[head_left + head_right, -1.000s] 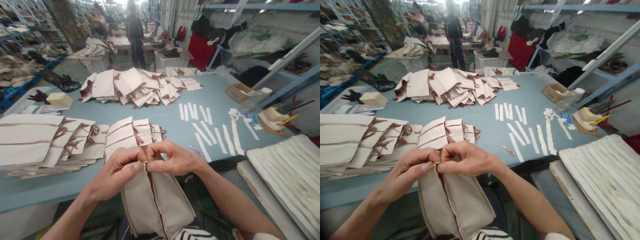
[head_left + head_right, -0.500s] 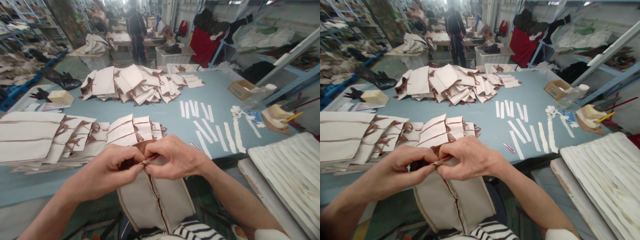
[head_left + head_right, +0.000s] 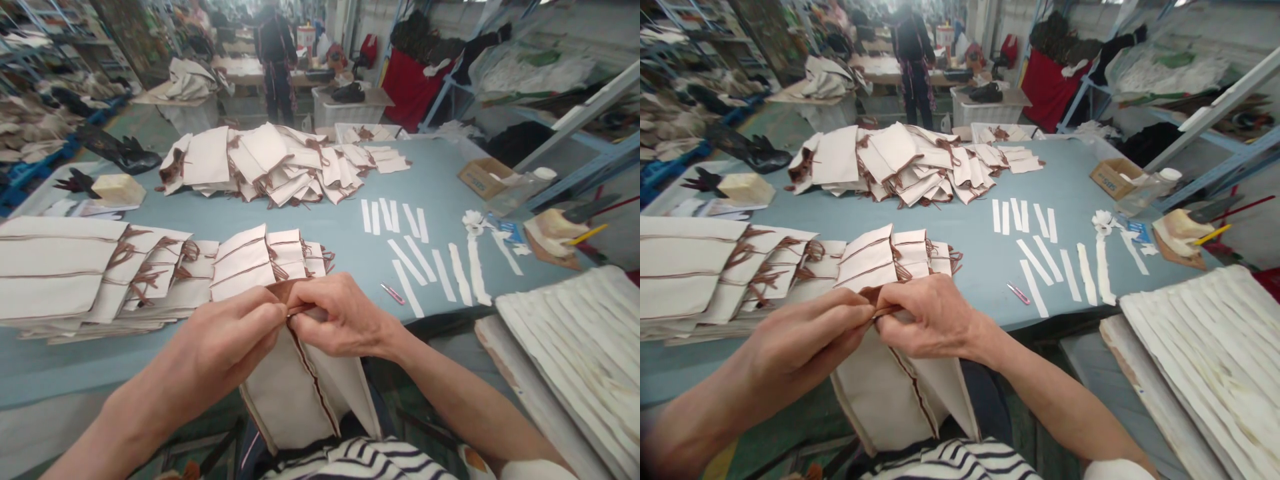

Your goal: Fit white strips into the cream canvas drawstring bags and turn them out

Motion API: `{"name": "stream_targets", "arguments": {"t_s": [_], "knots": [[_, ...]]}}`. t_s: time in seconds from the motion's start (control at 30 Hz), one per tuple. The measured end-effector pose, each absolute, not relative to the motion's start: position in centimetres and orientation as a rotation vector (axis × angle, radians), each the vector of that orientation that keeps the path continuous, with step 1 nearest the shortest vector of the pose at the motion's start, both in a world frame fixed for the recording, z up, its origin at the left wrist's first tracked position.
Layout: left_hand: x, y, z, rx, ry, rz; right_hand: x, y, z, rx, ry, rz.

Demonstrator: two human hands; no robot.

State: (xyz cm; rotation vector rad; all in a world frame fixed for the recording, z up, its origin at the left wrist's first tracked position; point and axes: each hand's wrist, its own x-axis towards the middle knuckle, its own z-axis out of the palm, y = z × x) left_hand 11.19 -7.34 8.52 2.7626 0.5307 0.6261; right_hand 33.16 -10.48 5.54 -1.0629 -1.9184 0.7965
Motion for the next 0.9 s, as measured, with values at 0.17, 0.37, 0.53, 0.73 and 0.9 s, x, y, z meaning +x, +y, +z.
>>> {"name": "stream_targets", "arguments": {"t_s": [0.17,0.37,0.53,0.73,0.9], "knots": [[10.4,-6.9,6.8,2.989,0.393,0.676,32.4,-10.2,3.9,-1.052,-1.628,1.159],[10.4,-6.3,6.8,3.058,0.267,0.649,32.7,-9.8,3.1,-0.915,-1.427,1.628],[10.7,-6.6,7.0,3.042,0.259,0.675,32.6,-9.9,3.2,-0.988,-1.442,1.619],[10.0,-7.1,6.9,2.592,0.575,0.625,32.7,-11.0,4.4,-0.979,-1.649,1.241],[9.6,-6.4,8.1,2.315,0.617,0.350,32.7,-11.9,5.1,-0.989,-1.853,0.887]]}}
